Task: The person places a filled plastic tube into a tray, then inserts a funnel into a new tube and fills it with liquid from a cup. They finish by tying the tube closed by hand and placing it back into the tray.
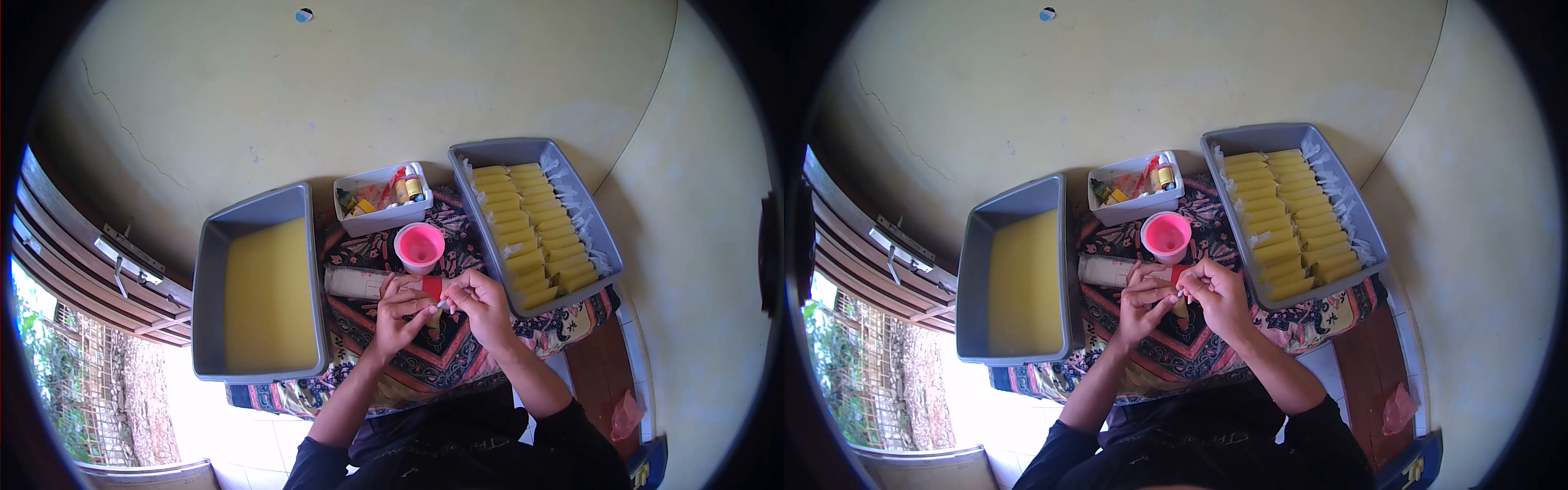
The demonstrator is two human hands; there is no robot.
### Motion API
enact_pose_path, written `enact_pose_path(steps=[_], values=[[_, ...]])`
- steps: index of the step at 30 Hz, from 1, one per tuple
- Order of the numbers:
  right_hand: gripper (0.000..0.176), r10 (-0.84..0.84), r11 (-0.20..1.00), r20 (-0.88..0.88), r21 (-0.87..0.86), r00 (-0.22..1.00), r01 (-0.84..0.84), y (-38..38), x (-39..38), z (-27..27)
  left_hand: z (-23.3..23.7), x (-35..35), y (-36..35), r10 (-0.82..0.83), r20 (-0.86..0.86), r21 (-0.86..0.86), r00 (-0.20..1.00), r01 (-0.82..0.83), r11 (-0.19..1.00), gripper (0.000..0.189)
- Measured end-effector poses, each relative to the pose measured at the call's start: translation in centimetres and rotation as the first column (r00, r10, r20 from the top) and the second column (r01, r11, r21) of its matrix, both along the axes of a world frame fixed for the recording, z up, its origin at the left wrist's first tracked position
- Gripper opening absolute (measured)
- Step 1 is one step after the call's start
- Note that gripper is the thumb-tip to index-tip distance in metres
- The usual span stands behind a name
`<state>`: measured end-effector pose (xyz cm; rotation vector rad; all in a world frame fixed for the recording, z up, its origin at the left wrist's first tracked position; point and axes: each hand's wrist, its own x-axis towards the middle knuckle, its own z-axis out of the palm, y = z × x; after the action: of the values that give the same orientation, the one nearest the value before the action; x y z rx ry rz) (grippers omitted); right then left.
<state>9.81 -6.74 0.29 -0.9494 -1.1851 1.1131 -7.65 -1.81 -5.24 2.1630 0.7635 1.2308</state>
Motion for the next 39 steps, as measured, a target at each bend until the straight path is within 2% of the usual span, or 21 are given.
enact_pose_path(steps=[3, 9, 15, 17, 21, 27, 29, 30, 32, 34, 36, 37, 38, 39], values=[[0.011, 0.029, 0.999, 0.059, -0.016, 0.998, -0.028, 0.2, 0.1, 0.2, 0.0, 0.0, -0.1, 0.001, 0.007, -0.009, 1.000, -0.001, 1.000, 0.012], [0.011, 0.084, 0.996, 0.029, 0.023, 0.996, -0.085, 0.7, -0.2, 0.2, 0.8, 0.3, -0.4, 0.022, 0.094, -0.106, 0.995, -0.012, 0.994, 0.011], [0.011, 0.076, 0.997, -0.015, 0.002, 0.997, -0.076, 0.5, -0.7, -0.2, 0.5, 0.7, -0.8, 0.092, 0.037, -0.068, 0.995, -0.090, 0.994, 0.012], [0.011, 0.044, 0.999, -0.007, -0.012, 0.999, -0.044, 0.4, -0.4, 0.0, 0.5, 0.7, -0.9, 0.120, 0.000, 0.001, 0.993, -0.120, 0.993, 0.012], [0.010, 0.006, 1.000, 0.055, -0.013, 0.998, -0.006, -0.2, 0.0, 1.0, 0.6, 0.6, -1.7, 0.118, -0.014, 0.021, 0.993, -0.117, 0.993, 0.013], [0.010, 0.035, 0.999, -0.008, 0.026, 0.999, -0.034, -0.7, 0.2, 1.9, 0.7, 0.7, -2.2, 0.082, 0.025, 0.024, 0.996, -0.082, 0.996, 0.013], [0.009, 0.050, 0.998, -0.007, 0.039, 0.999, -0.050, -0.5, 0.7, 2.5, 0.9, 0.9, -2.5, 0.048, 0.120, -0.185, 0.992, -0.025, 0.982, 0.013], [0.010, 0.071, 0.996, -0.007, 0.051, 0.997, -0.070, -0.2, 0.9, 2.7, 1.1, 1.1, -2.6, 0.043, 0.121, -0.185, 0.992, -0.020, 0.983, 0.013], [0.009, 0.107, 0.993, 0.020, 0.040, 0.994, -0.108, 0.2, 1.5, 3.1, 1.6, 1.4, -3.2, 0.010, 0.175, -0.402, 0.985, 0.063, 0.913, 0.012], [0.013, 0.140, 0.989, 0.049, 0.037, 0.989, -0.142, 0.3, 1.6, 3.2, 2.4, 1.8, -3.6, 0.034, 0.188, -0.408, 0.982, 0.046, 0.912, 0.011], [0.029, 0.070, 0.993, -0.038, 0.097, 0.997, -0.066, 0.3, 1.3, 3.3, 2.8, 2.3, -3.7, 0.057, 0.202, -0.410, 0.978, 0.032, 0.911, 0.009], [0.029, 0.064, 0.993, -0.038, 0.097, 0.997, -0.060, 0.2, 1.6, 3.1, 2.9, 2.5, -3.8, 0.129, 0.345, -0.476, 0.930, 0.055, 0.878, 0.009], [0.033, 0.049, 0.996, 0.060, 0.071, 0.997, -0.053, 0.0, 2.1, 2.9, 2.9, 2.7, -3.8, 0.209, 0.472, -0.535, 0.857, 0.090, 0.840, 0.008], [0.038, 0.037, 0.998, 0.156, 0.044, 0.987, -0.044, -0.1, 2.6, 2.5, 2.8, 2.5, -3.7, 0.217, 0.487, -0.555, 0.846, 0.108, 0.825, 0.009]])
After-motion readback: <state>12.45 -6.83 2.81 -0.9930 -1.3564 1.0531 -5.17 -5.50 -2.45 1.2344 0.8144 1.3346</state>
